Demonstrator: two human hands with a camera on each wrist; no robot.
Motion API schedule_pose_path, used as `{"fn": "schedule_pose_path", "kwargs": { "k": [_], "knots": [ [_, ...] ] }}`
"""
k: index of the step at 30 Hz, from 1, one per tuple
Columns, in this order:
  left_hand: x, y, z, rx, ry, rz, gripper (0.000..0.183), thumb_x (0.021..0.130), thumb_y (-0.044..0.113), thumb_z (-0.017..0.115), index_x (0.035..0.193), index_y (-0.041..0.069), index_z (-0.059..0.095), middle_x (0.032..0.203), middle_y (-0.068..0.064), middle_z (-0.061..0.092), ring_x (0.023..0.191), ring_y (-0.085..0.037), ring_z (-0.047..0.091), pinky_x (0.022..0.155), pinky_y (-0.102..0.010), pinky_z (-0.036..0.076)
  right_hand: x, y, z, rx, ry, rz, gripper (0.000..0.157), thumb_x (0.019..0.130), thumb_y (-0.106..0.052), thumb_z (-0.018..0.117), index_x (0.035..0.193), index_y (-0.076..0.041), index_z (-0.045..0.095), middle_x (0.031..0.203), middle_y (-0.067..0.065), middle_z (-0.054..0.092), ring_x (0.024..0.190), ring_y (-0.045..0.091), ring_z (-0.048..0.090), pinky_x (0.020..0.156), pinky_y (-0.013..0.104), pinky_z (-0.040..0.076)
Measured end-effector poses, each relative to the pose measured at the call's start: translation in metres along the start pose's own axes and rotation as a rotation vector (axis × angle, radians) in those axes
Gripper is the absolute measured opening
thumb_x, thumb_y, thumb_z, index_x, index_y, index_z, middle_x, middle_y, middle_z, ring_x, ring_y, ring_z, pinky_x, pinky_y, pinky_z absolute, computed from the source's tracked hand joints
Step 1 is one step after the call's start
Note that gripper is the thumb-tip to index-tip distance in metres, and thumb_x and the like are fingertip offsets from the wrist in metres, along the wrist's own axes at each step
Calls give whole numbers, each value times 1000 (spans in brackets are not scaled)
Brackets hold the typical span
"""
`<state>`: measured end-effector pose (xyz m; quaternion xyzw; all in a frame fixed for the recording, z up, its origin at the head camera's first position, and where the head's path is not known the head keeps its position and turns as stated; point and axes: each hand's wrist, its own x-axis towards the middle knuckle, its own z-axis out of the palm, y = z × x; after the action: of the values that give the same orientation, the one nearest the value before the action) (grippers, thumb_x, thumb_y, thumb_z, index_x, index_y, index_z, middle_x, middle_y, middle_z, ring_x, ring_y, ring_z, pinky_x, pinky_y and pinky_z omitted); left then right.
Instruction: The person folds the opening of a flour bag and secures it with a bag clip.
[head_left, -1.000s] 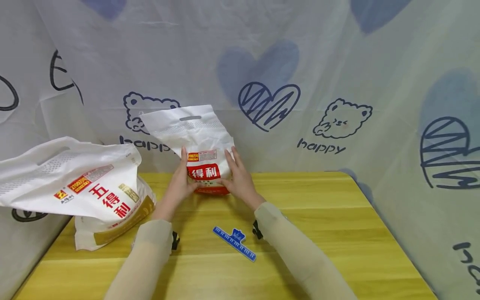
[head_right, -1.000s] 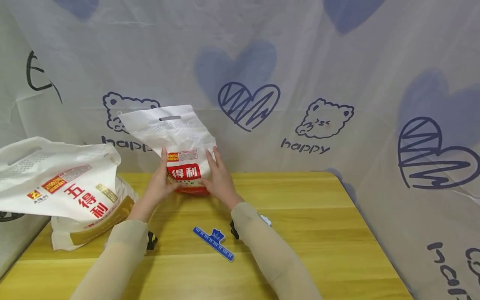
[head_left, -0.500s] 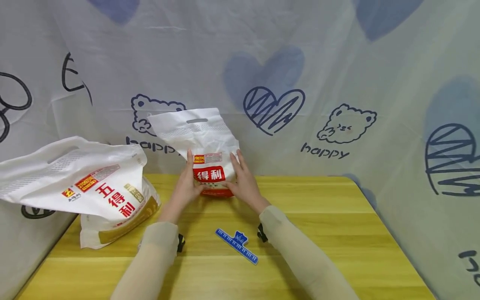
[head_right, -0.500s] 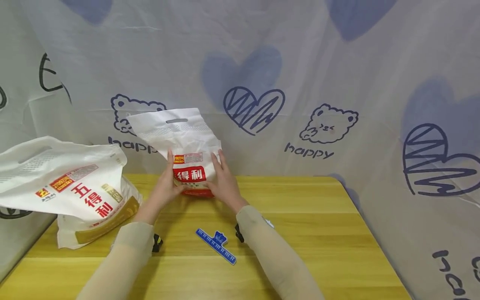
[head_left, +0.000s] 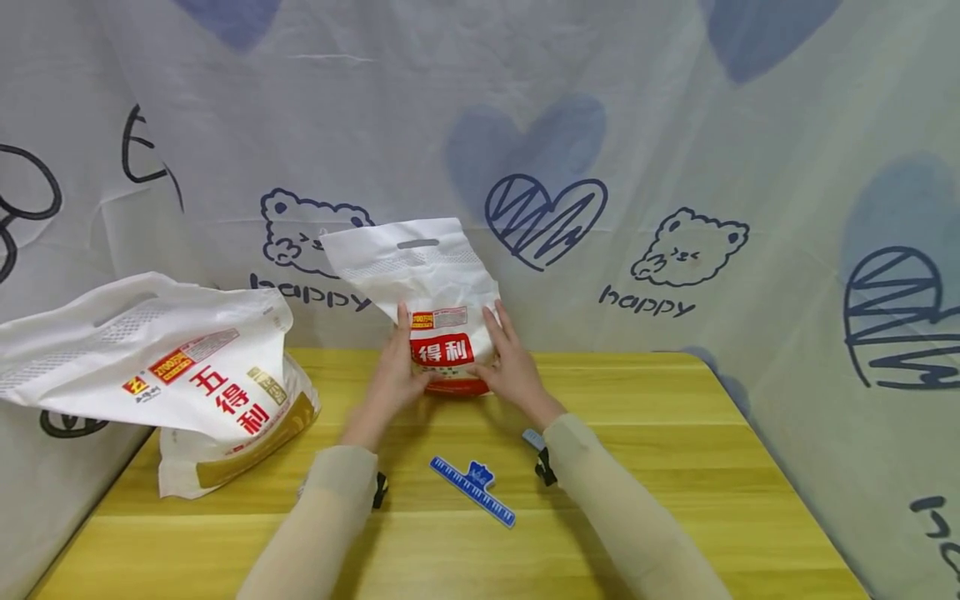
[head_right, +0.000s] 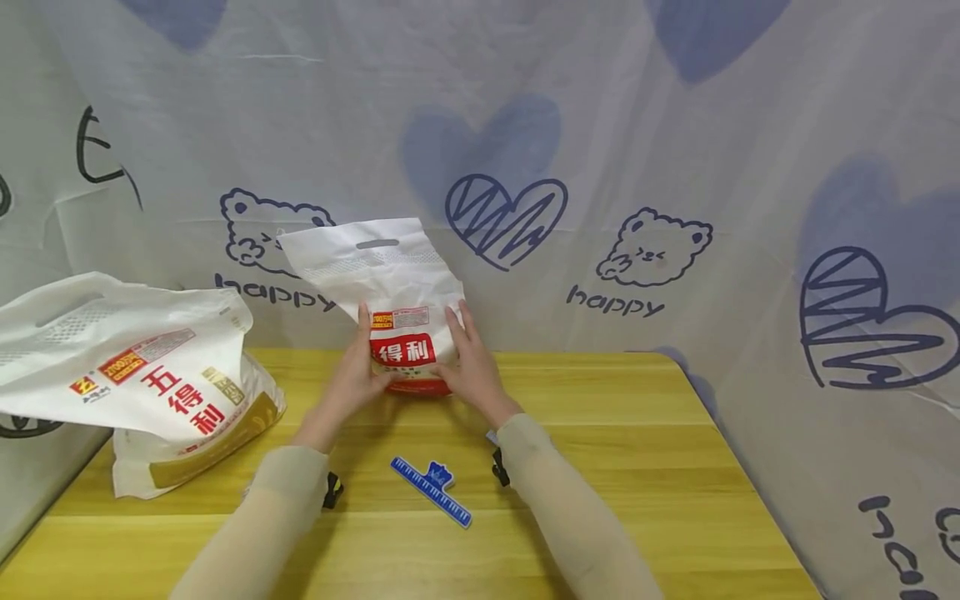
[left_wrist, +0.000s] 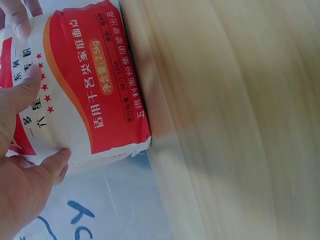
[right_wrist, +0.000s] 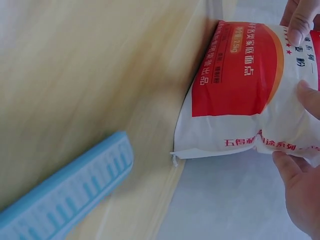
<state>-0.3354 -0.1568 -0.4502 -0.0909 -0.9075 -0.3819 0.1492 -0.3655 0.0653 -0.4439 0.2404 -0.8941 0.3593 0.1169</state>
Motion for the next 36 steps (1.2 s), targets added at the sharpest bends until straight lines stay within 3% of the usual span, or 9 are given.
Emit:
{"fn": "schedule_pose_path", "kwargs": {
  "k": [10,16,24,36],
  "knots": [
    [-1,21,20,15,-31,0,135,85,10,86,163,27,-23,167,-29,20,151,-52,25,123,-61,23,-16,21,-22,37,19,-17,102,89,-19,84,168,-19,19,176,-3,1,152,36,34,112,46,47],
    [1,33,33,19,-38,20,136,85,12,87,163,28,-23,166,-27,26,149,-49,30,122,-59,28,-28,30,-35,71,25,18,101,91,-17,83,168,-23,18,175,-8,-2,148,38,41,110,44,49],
    [3,52,53,14,-49,39,135,87,15,86,161,32,-25,167,-26,24,150,-52,27,121,-62,28,-39,43,-55,100,39,33,103,89,-8,83,168,-21,17,175,-6,-3,147,41,41,109,48,49],
    [6,81,73,19,-96,70,129,90,18,83,163,25,-23,169,-23,22,150,-51,28,122,-58,30,-57,62,-78,128,62,70,105,89,-4,82,168,-24,16,175,-6,-5,151,41,34,110,51,48]
  ]
}}
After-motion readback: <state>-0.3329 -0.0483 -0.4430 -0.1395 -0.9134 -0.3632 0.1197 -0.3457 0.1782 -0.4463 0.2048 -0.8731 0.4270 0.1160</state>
